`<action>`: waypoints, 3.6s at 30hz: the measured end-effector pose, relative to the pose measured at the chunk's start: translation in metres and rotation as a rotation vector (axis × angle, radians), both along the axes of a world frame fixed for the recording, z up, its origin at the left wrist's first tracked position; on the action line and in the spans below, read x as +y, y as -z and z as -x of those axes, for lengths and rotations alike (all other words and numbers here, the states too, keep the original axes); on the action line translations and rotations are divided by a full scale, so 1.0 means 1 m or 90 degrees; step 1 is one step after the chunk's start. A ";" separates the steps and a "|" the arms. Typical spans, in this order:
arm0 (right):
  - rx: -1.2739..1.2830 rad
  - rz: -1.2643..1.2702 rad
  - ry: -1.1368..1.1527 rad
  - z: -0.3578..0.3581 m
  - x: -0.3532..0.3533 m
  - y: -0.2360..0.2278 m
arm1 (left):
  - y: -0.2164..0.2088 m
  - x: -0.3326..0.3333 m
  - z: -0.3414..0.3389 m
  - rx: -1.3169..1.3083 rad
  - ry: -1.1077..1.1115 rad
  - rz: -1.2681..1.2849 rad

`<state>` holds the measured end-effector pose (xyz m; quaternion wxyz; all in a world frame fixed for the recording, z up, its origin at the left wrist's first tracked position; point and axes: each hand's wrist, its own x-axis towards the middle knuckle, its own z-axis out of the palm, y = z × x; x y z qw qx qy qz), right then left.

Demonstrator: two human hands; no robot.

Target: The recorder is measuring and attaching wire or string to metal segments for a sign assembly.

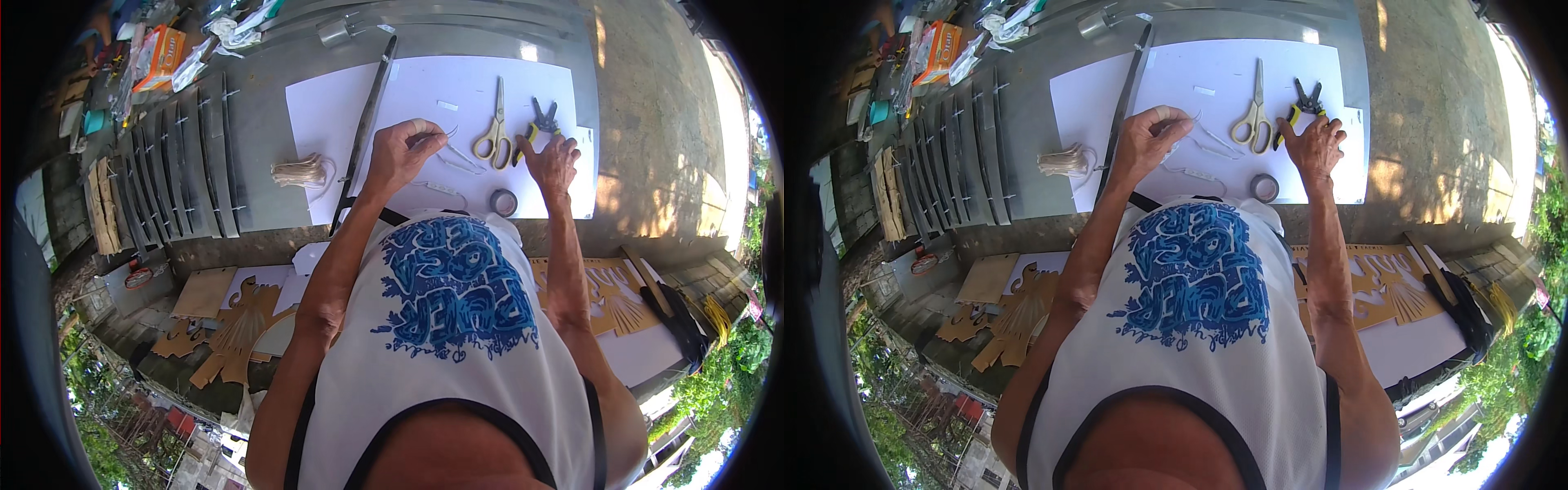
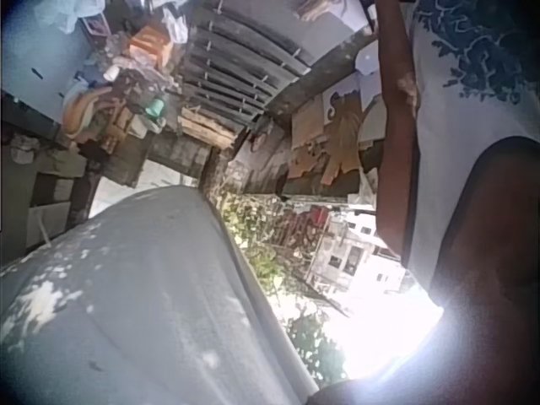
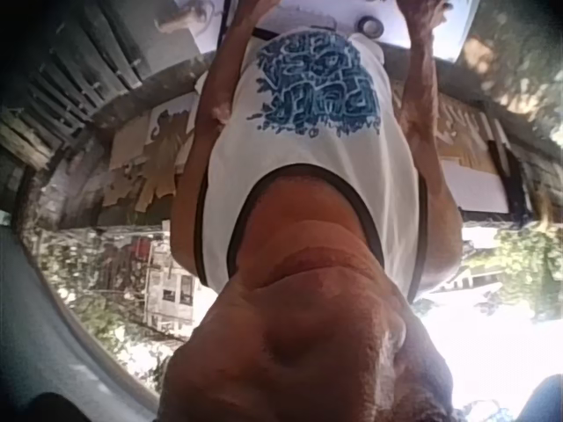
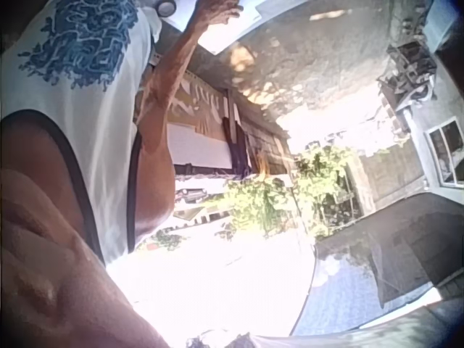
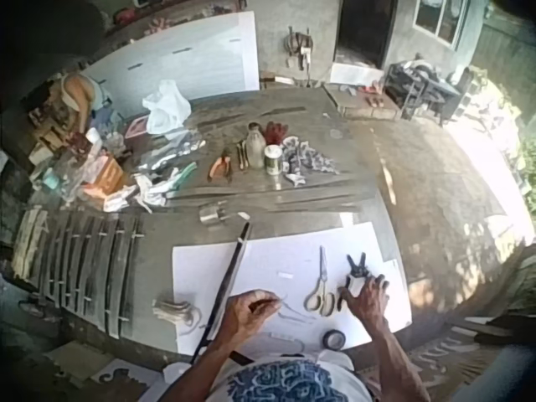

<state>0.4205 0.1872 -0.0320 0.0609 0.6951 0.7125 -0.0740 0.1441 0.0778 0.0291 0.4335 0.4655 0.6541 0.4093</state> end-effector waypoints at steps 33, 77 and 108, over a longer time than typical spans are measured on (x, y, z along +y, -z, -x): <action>0.895 0.287 -0.076 0.074 -0.053 -0.091 | -0.036 -0.006 0.000 -0.116 0.149 -0.020; 0.783 0.461 -0.045 0.065 -0.069 -0.116 | -0.056 0.005 0.002 0.129 -0.137 -0.218; 0.676 0.348 -0.215 0.068 -0.069 -0.114 | -0.051 -0.001 0.002 0.149 -0.086 -0.202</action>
